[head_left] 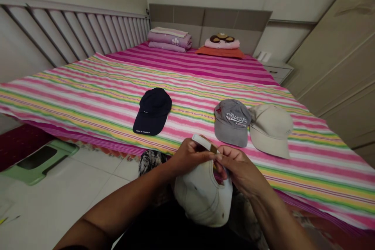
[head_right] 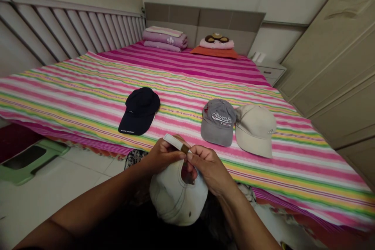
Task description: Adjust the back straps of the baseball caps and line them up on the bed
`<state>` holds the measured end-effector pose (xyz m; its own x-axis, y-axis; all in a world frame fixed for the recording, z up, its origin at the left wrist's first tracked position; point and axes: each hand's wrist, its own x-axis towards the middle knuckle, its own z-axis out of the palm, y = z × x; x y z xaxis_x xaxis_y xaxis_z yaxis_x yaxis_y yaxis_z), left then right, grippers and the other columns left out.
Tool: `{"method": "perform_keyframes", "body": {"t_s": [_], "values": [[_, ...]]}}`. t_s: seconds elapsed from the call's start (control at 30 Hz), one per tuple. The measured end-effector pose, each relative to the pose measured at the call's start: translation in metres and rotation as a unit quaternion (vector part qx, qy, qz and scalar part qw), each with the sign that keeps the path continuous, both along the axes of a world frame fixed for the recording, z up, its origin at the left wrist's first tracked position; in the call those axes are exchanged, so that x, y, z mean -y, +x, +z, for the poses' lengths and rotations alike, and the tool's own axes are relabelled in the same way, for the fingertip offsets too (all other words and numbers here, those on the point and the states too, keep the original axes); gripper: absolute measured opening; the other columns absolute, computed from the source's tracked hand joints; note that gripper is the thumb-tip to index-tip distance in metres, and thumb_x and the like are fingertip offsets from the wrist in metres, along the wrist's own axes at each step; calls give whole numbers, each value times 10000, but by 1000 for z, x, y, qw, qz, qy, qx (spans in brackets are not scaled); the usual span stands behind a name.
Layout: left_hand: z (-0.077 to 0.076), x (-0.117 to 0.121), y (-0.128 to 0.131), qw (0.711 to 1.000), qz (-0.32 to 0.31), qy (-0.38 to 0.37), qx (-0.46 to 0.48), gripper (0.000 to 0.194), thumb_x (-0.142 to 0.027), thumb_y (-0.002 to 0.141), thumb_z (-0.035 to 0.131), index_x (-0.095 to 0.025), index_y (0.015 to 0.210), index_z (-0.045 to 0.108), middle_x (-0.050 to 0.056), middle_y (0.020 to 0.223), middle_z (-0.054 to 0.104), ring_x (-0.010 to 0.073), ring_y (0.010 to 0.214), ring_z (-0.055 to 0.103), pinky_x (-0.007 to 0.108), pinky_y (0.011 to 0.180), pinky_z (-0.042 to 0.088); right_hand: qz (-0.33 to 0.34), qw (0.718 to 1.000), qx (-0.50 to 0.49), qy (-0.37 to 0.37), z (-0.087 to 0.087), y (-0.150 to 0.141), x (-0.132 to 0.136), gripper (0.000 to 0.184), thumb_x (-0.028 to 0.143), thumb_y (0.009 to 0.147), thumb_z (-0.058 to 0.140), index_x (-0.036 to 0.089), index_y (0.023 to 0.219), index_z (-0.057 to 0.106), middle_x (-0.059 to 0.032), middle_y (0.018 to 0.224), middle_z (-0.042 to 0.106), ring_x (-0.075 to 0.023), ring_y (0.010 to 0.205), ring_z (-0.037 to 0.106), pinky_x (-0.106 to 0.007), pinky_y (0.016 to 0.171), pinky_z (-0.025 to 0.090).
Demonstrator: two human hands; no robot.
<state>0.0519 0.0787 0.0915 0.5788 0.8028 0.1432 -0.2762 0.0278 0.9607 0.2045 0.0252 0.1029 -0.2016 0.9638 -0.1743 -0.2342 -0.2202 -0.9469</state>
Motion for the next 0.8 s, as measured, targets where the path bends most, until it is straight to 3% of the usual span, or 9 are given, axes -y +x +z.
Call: {"method": "perform_keyframes", "body": {"t_s": [0.17,0.37,0.53,0.67,0.8], "values": [[7,-2,0,999,-28,-14,-16,199,-280,646,685,-119,743,620,13,691,598,113,668,555,233,640,418,-4,1000,-12,-5,5,0,-3,260,341,691,670,135,604,537,37,467,524,-31,358,362,-175,388,245],[27,-8,4,998,-39,-41,1,229,-278,628,697,-115,777,634,18,692,620,128,678,573,255,660,435,4,999,-40,-12,27,5,-10,239,318,664,681,137,591,542,56,401,473,-28,324,302,-179,359,215],[52,-7,8,999,-33,27,11,193,-247,637,694,-116,767,635,18,708,627,125,685,580,246,658,448,24,997,-66,-11,49,11,-14,224,295,653,690,151,591,531,57,402,465,-32,323,313,-170,348,241],[61,-8,9,997,-23,67,30,192,-262,665,674,-127,796,636,14,713,623,126,684,582,248,656,454,36,997,-71,-14,57,13,-14,197,291,639,683,152,613,545,24,478,524,-49,365,381,-184,374,295],[73,-13,9,988,-5,154,5,226,-269,635,700,-124,799,646,27,741,632,139,713,587,249,661,449,28,995,-92,7,68,13,-14,165,244,605,696,155,608,557,34,453,504,-42,359,354,-183,372,295]]}}
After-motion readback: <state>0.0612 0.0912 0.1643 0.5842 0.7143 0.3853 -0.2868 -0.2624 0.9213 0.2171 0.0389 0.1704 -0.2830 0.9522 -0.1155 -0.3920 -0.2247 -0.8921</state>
